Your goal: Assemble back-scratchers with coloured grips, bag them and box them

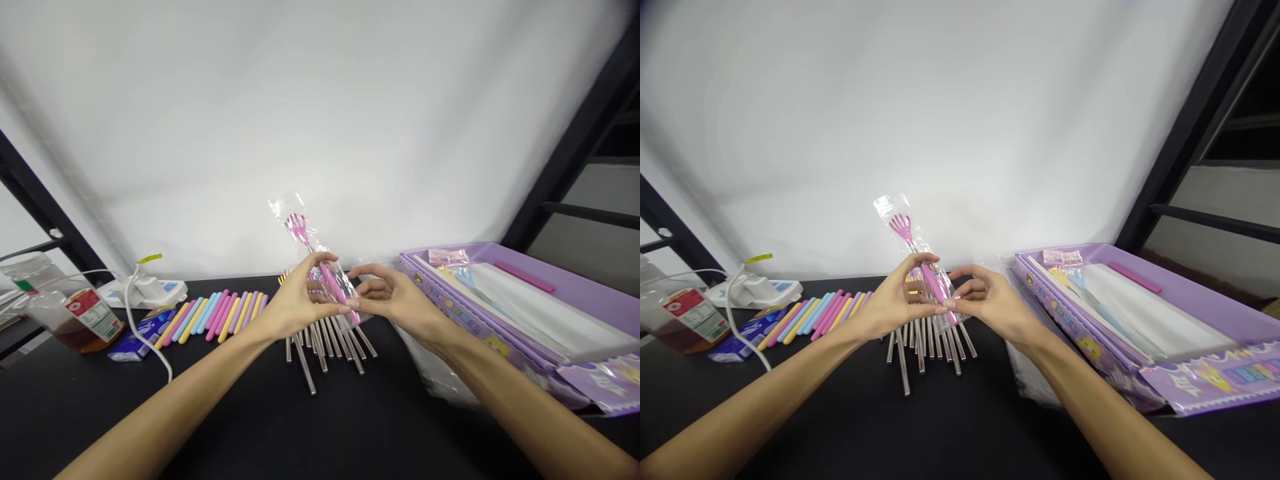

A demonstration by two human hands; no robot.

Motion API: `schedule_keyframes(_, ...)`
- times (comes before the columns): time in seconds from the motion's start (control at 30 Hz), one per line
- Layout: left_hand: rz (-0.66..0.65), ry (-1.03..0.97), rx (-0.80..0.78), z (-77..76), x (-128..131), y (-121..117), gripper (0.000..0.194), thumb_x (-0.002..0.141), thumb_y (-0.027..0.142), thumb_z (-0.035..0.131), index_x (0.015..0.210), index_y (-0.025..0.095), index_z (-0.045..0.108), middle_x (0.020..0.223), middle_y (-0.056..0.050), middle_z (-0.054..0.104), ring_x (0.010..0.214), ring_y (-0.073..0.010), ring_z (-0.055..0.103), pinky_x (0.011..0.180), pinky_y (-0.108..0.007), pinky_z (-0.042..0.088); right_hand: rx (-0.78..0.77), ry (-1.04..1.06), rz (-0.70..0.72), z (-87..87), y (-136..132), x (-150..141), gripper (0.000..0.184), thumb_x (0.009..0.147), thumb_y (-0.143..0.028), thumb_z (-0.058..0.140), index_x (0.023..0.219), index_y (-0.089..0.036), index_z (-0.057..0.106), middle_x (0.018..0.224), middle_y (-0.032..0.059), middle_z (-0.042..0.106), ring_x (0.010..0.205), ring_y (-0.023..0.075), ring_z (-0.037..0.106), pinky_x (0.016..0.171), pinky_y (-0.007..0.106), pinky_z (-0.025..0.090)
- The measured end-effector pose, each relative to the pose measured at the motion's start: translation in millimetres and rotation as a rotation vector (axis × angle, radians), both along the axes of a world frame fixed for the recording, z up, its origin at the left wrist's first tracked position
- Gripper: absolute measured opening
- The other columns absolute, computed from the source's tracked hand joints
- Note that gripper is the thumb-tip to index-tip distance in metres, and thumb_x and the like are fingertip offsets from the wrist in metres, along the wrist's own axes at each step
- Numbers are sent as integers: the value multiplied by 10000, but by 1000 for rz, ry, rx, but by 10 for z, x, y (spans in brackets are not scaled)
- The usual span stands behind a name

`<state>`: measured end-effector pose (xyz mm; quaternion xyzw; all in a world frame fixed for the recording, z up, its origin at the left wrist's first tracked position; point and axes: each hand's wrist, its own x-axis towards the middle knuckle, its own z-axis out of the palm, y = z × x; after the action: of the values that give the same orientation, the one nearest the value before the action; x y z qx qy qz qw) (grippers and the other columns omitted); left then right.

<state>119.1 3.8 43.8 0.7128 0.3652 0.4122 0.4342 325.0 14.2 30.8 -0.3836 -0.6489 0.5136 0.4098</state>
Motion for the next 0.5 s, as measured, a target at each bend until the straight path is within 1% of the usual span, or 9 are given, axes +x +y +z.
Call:
schedule_keyframes(0.07,-37,1,-3,-5,-8,2,672,673,318,828,1245,290,475,1403,-87,412,869,-147,631,763,-341,590,-43,-38,8,8,-3,6,440,667,-362,826,1027,-185,645,723,3,661,737,182,652,795,371,513)
schedule_keyframes(0.13,-51,19,4,-4,-27,14,694,675,316,828,1268,307,468,1429,-86,389,828,-134,632,751,-345,592,-70,-89,25,15,-5,11,345,676,-389,815,909,-168,689,731,20,657,741,178,629,770,358,496)
schedule_keyframes(0.17,-42,26,17,-2,-40,27,681,695,331,815,1280,311,468,1431,-86,393,825,-135,633,758,-351,591,-77,-111,32,18,-5,14,311,678,-400,810,848,-166,698,740,26,654,742,177,617,752,353,489)
schedule_keyframes(0.23,-2,16,46,7,-75,71,585,784,389,736,1300,304,474,1408,-90,430,864,-155,644,825,-380,583,-75,-133,41,24,-3,22,290,685,-422,801,778,-168,698,748,30,645,750,180,602,737,350,480)
schedule_keyframes(0.3,75,-54,72,18,-121,140,473,877,441,616,1303,282,487,1363,-97,477,924,-174,655,923,-412,554,-57,-139,35,31,2,35,298,701,-442,787,776,-171,690,750,27,632,767,184,595,751,353,473)
schedule_keyframes(0.33,124,-108,81,23,-147,181,450,901,454,576,1305,277,487,1344,-101,492,935,-176,659,947,-419,545,-48,-146,34,33,4,44,304,711,-452,779,781,-172,684,761,28,628,781,186,594,760,353,470)
schedule_keyframes(0.37,176,-164,86,27,-176,224,446,908,457,565,1309,280,481,1330,-101,499,929,-170,663,954,-419,545,-36,-160,36,35,8,55,308,723,-460,769,782,-173,674,775,28,625,796,187,591,769,352,467)
schedule_keyframes(0.43,279,-266,101,27,-235,302,463,893,445,599,1309,285,473,1292,-95,517,903,-149,662,932,-407,562,-18,-201,63,32,15,77,302,747,-462,751,772,-178,650,811,26,623,830,186,587,788,346,462)
schedule_keyframes(0.5,355,-324,109,17,-288,357,447,877,432,627,1269,256,504,1215,-87,560,878,-132,652,893,-383,578,-23,-228,131,21,21,98,294,765,-449,743,762,-180,625,818,22,624,826,176,586,783,336,463)
